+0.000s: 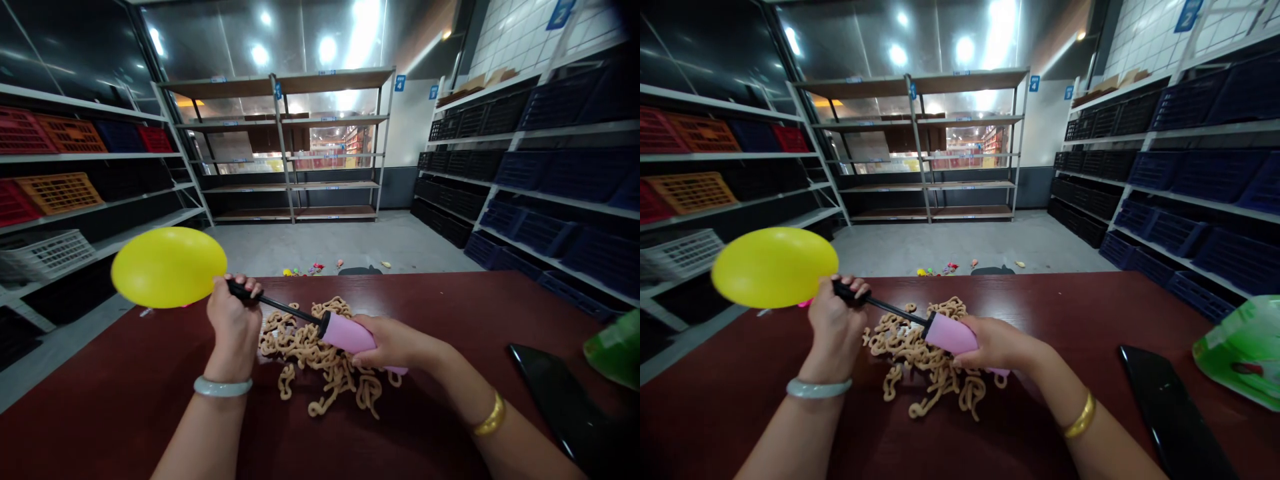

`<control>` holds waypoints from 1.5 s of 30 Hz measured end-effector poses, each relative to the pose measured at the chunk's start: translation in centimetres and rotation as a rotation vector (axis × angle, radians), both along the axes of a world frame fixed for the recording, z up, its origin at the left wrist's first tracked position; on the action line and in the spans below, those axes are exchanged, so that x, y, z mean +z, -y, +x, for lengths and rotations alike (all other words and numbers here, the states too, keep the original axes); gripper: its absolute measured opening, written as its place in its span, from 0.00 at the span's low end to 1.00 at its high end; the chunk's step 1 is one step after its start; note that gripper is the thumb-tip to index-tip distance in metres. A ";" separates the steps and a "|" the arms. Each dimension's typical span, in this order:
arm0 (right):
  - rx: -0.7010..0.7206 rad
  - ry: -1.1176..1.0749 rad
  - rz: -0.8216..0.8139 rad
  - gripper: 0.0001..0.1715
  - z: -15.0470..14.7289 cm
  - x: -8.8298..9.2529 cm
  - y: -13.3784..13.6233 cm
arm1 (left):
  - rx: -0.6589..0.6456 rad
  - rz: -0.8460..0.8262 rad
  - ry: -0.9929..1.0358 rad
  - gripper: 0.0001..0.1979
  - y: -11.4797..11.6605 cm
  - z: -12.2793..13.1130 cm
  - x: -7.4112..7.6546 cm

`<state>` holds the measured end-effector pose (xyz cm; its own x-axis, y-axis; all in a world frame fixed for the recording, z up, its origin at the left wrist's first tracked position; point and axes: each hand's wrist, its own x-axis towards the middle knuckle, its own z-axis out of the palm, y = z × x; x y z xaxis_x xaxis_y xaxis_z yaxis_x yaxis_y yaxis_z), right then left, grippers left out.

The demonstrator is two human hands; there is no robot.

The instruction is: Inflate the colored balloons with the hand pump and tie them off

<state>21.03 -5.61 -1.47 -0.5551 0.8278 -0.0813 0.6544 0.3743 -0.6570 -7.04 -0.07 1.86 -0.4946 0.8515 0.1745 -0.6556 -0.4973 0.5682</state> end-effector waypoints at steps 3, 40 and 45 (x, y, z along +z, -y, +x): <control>-0.053 0.109 0.141 0.35 0.4 0.3 -0.1 | 0.022 0.020 -0.004 0.08 -0.1 -0.3 0.1; 0.016 -0.004 -0.036 0.32 -0.3 0.0 0.3 | -0.044 -0.061 0.090 0.07 -0.3 0.4 -1.1; -0.028 -0.021 -0.022 0.28 0.0 -0.2 0.1 | -0.153 -0.036 0.045 0.09 0.9 5.1 -2.8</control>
<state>21.04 -5.69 -1.69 -0.5334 0.8413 -0.0879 0.6503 0.3414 -0.6787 -1.99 -0.93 -0.96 -0.3657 0.9226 0.1228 -0.7472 -0.3697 0.5523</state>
